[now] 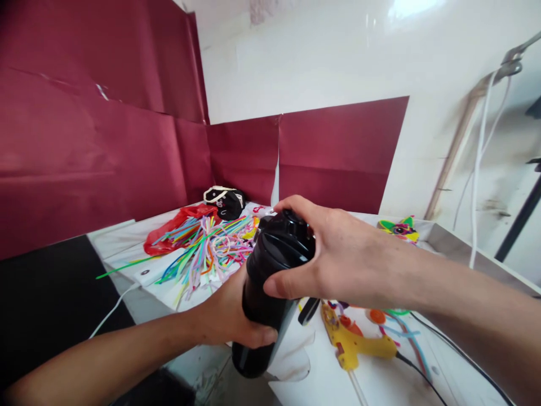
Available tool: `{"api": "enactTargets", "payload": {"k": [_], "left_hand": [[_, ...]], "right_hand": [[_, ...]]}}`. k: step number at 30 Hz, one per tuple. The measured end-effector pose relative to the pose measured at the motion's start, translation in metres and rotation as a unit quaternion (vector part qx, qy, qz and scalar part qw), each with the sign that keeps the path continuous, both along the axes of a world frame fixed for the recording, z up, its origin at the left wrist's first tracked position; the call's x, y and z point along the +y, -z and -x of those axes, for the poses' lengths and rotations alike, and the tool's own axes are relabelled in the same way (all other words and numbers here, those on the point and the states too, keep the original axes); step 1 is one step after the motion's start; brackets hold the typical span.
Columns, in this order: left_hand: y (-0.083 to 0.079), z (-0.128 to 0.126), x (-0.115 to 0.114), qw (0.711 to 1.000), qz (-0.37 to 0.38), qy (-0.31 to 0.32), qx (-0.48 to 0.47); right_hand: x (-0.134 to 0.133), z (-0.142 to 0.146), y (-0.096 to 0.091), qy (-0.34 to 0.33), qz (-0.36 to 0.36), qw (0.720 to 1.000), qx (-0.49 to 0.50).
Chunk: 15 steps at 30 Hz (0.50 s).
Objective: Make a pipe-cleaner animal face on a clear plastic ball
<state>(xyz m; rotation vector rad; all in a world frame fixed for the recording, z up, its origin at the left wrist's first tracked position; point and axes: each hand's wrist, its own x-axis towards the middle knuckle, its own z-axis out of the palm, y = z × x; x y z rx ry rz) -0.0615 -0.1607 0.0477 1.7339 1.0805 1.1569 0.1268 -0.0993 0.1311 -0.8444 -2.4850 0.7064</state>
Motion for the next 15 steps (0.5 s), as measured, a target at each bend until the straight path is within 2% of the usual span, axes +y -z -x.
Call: {"api": "enactTargets", "payload": {"k": [5,10,13,15], "left_hand": [[0.009,0.001,0.003,0.998,-0.03,0.039,-0.028],[0.005,-0.001,0.003,0.997,-0.05,0.041,-0.035],[0.004,-0.002,0.002,1.0,-0.024,0.003,-0.01],[0.009,-0.001,0.003,0.999,-0.006,-0.033,0.013]], "right_hand": [[0.004,0.004,0.004,-0.014,0.006,1.0,0.009],[0.001,0.009,0.006,-0.03,0.028,0.999,0.0],[-0.001,0.012,0.006,-0.017,0.008,0.999,-0.03],[-0.003,0.016,0.006,0.024,-0.058,0.996,-0.06]]}}
